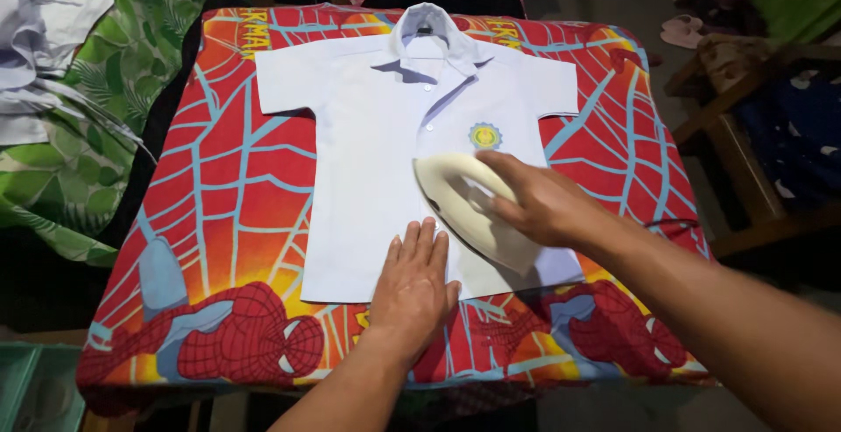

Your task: The person irons a white short-sleeved shirt laid flat on a Spider-Man themed bedsheet. They use a white electric iron to smooth the front, sleeves, and collar areas, repeatedly moving the iron back and forth while holding the fabric with the other hand.

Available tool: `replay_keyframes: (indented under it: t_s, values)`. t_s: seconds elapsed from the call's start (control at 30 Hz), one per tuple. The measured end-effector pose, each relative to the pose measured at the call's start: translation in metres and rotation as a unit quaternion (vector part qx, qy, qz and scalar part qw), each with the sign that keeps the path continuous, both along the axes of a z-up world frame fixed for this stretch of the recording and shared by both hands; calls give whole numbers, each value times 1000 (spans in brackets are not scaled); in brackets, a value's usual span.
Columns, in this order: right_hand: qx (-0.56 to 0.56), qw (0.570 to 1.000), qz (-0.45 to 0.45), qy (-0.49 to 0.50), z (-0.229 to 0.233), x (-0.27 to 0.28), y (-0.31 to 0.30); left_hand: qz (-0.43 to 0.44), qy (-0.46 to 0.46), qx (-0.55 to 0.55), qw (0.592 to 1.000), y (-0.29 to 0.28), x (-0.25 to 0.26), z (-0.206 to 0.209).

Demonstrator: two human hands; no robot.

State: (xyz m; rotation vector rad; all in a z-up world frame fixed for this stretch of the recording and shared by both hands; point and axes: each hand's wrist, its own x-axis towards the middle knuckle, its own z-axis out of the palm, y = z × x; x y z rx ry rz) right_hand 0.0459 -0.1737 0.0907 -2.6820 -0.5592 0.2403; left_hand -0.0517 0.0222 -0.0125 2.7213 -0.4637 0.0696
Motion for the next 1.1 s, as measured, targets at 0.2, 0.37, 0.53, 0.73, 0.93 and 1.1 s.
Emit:
replay_keyframes:
  t_s: [0.2, 0.37, 0.53, 0.73, 0.93, 1.1]
  values:
    - [-41, 999, -16, 30, 9, 1, 0, 4, 11, 5, 1000, -1, 2, 1]
    - [-53, 998, -18, 19, 9, -14, -30, 5, 12, -4, 1000, 0, 1, -4]
    - [-64, 996, -56, 30, 9, 6, -11, 13, 5, 7, 1000, -3, 0, -5]
    - [-17, 1000, -18, 4, 6, 49, 30, 15, 29, 16, 999, -5, 0, -1]
    - [-11, 999, -35, 7, 3, 33, 13, 12, 21, -20, 1000, -3, 0, -1]
    - [-24, 998, -56, 12, 5, 16, -2, 20, 12, -7, 1000, -3, -2, -4]
